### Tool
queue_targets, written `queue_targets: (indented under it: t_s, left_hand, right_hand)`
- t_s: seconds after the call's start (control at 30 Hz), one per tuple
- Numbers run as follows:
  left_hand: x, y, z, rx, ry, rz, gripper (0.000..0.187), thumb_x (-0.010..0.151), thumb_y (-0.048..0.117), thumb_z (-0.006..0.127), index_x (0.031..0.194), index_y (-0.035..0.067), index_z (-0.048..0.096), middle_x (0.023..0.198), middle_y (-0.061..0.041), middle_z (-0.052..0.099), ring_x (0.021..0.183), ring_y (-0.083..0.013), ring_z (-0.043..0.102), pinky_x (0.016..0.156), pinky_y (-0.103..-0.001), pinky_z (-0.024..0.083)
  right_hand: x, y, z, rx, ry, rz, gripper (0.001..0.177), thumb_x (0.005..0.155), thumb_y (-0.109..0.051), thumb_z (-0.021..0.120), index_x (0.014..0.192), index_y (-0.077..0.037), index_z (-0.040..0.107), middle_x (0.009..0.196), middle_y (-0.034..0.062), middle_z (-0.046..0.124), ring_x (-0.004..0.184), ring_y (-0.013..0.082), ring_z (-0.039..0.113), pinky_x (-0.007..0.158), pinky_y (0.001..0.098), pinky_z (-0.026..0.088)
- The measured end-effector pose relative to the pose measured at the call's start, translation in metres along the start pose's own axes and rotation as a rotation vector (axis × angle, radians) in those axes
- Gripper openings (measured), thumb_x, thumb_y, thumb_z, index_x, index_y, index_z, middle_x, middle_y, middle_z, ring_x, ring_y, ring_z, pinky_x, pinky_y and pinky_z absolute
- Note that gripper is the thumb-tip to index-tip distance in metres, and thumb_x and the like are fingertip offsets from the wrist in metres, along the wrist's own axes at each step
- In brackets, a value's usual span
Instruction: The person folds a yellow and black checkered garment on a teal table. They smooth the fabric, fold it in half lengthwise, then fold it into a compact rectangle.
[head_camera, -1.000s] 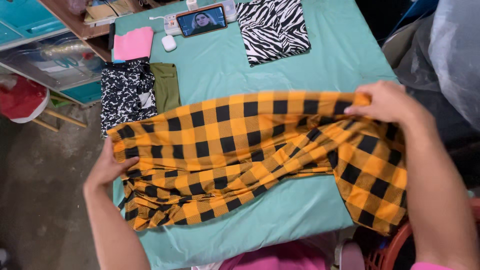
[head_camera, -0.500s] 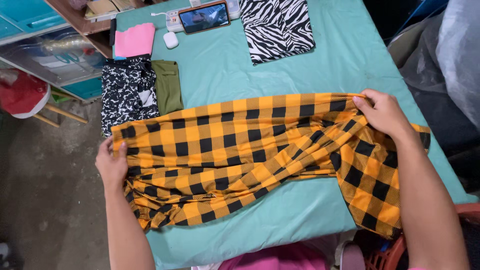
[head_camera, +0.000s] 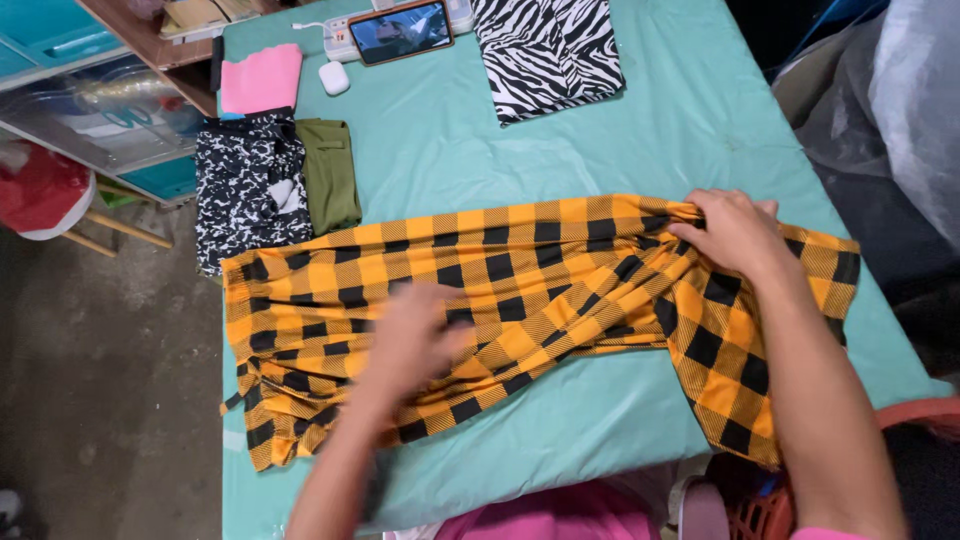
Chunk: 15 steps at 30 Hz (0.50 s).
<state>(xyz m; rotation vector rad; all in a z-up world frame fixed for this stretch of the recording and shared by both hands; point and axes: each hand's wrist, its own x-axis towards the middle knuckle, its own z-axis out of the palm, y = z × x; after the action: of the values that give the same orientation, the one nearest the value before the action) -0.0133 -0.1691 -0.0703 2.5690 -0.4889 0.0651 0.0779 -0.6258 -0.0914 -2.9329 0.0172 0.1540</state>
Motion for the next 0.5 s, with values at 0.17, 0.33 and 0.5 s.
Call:
queue_targets:
  t_s: [0.17, 0.33, 0.5]
  left_hand:
    - [0.067, 0.139, 0.11, -0.042, -0.054, 0.374, 0.057, 0.079, 0.046, 0.078, 0.113, 0.002, 0.064, 0.105, -0.015, 0.067, 0.101, -0.0348, 0.066, 0.083, -0.047, 0.056]
    - [0.087, 0.181, 0.148, 0.087, -0.051, 0.37, 0.013, 0.1, 0.014, 0.065, 0.11, 0.007, 0.061, 0.101, -0.011, 0.065, 0.088, -0.0291, 0.073, 0.07, -0.042, 0.058]
    - [0.032, 0.187, 0.122, -0.278, -0.522, 0.666, 0.031, 0.085, 0.02, 0.067, 0.114, 0.012, 0.063, 0.104, -0.016, 0.069, 0.084, -0.0388, 0.071, 0.069, -0.051, 0.057]
  right_hand:
    - [0.008, -0.031, 0.0, 0.022, -0.006, 0.07, 0.054, 0.084, -0.056, 0.077, 0.118, -0.015, 0.07, 0.11, 0.0102, 0.075, 0.108, 0.0341, 0.068, 0.097, 0.0624, 0.039]
    - [0.015, -0.039, 0.005, 0.057, -0.004, 0.078, 0.051, 0.081, -0.055, 0.079, 0.117, -0.019, 0.07, 0.11, 0.0102, 0.074, 0.107, 0.0352, 0.067, 0.094, 0.0699, 0.037]
    - [0.021, -0.037, 0.009, 0.089, -0.073, 0.065, 0.05, 0.083, -0.054, 0.076, 0.117, -0.018, 0.069, 0.105, 0.0084, 0.075, 0.106, 0.0348, 0.067, 0.097, 0.0679, 0.037]
